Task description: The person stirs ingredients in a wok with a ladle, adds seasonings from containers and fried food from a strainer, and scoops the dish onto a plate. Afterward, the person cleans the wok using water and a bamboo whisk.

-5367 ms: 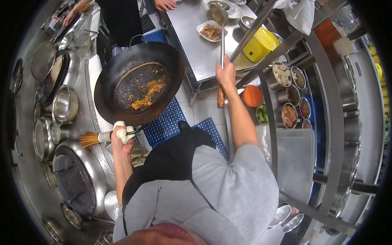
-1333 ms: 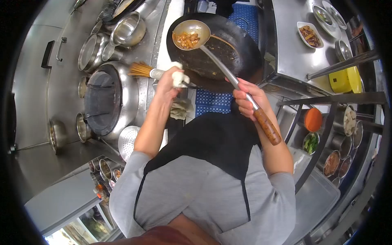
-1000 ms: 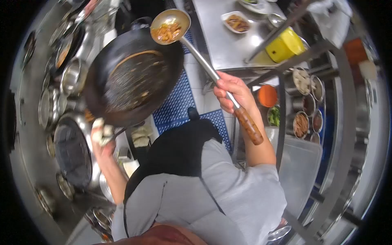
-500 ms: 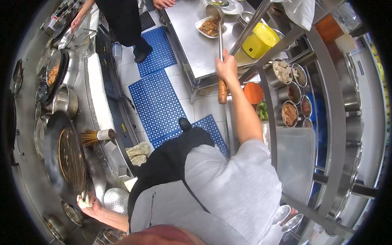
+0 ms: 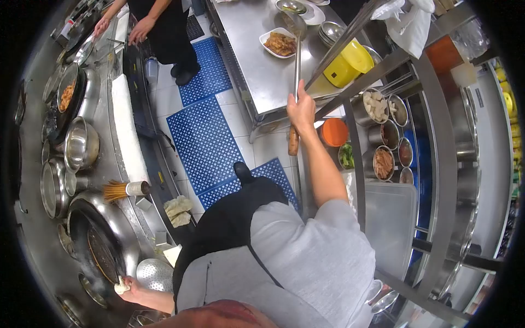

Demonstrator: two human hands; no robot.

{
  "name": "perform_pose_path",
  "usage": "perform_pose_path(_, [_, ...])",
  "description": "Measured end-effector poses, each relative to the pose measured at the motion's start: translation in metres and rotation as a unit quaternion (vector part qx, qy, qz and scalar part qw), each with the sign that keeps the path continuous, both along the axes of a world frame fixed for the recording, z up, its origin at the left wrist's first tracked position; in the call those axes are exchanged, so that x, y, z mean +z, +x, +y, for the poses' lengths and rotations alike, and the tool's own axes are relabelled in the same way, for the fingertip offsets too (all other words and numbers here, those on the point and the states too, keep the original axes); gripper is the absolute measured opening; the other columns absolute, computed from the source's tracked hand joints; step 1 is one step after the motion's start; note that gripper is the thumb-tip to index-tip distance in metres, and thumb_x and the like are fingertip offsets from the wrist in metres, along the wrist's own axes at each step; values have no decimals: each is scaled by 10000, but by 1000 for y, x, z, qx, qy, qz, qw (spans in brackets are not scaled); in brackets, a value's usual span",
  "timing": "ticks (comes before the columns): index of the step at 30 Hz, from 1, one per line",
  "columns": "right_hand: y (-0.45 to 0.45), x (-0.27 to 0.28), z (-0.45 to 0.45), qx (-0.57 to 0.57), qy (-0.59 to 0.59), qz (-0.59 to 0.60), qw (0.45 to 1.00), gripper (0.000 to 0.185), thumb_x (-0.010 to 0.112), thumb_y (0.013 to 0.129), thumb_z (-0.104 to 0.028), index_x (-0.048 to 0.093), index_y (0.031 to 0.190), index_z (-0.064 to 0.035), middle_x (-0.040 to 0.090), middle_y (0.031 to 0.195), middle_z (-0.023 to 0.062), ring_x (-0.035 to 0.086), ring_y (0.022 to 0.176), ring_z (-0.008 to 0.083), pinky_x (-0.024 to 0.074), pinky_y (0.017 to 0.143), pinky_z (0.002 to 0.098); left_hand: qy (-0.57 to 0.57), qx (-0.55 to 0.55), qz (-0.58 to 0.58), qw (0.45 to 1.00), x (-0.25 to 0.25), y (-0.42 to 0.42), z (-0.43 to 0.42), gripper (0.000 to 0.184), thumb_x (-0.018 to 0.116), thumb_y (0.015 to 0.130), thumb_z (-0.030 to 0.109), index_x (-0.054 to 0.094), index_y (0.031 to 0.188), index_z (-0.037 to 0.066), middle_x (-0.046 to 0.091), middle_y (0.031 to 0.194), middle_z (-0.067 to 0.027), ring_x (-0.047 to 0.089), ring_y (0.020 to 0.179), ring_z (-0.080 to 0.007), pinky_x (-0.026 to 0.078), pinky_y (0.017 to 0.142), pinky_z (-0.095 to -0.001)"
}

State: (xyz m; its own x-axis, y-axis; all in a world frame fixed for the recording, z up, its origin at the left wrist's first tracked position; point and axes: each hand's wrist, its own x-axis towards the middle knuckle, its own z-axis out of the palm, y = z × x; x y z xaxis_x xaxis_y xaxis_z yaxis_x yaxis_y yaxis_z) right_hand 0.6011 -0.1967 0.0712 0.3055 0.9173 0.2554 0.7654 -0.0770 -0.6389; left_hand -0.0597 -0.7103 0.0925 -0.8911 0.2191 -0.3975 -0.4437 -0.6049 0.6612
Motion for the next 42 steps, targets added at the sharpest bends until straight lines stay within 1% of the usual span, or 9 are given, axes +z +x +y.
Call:
perform_pose_path(7, [-5,-21,-2,16,23,397,917,539,655,877,-102,483,1372,24,555,612,52,555,447,143,438,396,301,-30,83,-3,996,5,5,42,289,517,887,296,606,999,45,627,886,-137,575,721,-232,368,465,-287])
perform_pose_path(14, [-26,-15,-22,162,-145,723,656,238,645,902,-107,515,1101,-111,442,579,-23,460,371,102,388,310,269,-57,74,2,996,-8,5,51,321,511,898,306,608,1023,27,643,903,-151,609,735,-260,417,492,-288])
perform_pose_path(24, [-215,49,-12,504,-419,498,569,197,651,836,-53,528,989,-56,540,624,17,512,409,89,448,359,248,-2,86,-76,993,-48,11,40,308,498,912,214,642,1061,-13,680,987,-170,671,931,-320,593,782,-466])
perform_pose_path(25, [-252,58,-15,546,-409,465,564,214,667,834,-57,533,1000,-51,550,635,15,515,417,85,453,371,248,-92,86,-24,992,-44,35,43,299,509,893,223,642,1040,-1,673,968,-160,666,909,-326,579,758,-467])
perform_pose_path(27, [-313,96,-34,630,-295,389,604,300,711,842,-79,560,1094,-24,585,709,22,538,472,78,460,396,237,71,71,-23,995,-54,53,52,263,524,867,249,632,988,42,670,932,-137,629,790,-291,528,685,-442])
perform_pose_path(31, [-396,126,-100,700,-346,434,449,421,630,948,-180,481,1305,-14,564,691,17,548,525,83,448,421,219,119,46,-29,991,-8,88,98,127,518,880,257,596,869,157,631,816,-49,601,717,-238,477,505,-371])
perform_pose_path(35, [-453,4,-143,769,-135,205,591,283,600,962,-266,583,920,13,551,621,142,625,582,292,461,529,420,82,78,-64,992,21,81,104,146,512,865,243,594,811,134,631,758,-59,612,651,-232,439,430,-310])
perform_pose_path(38, [-464,-11,-173,799,-110,64,588,368,575,966,-320,551,872,35,617,739,296,595,717,505,453,631,516,101,84,-93,987,22,75,105,139,518,869,251,593,818,145,631,730,-48,613,630,-217,425,420,-310])
perform_pose_path(42, [-489,-10,-181,798,-122,85,583,398,561,974,-346,552,885,42,611,701,281,611,695,484,457,623,512,89,108,-77,987,11,61,120,97,551,858,244,597,846,160,635,732,-37,608,621,-199,431,457,-341])
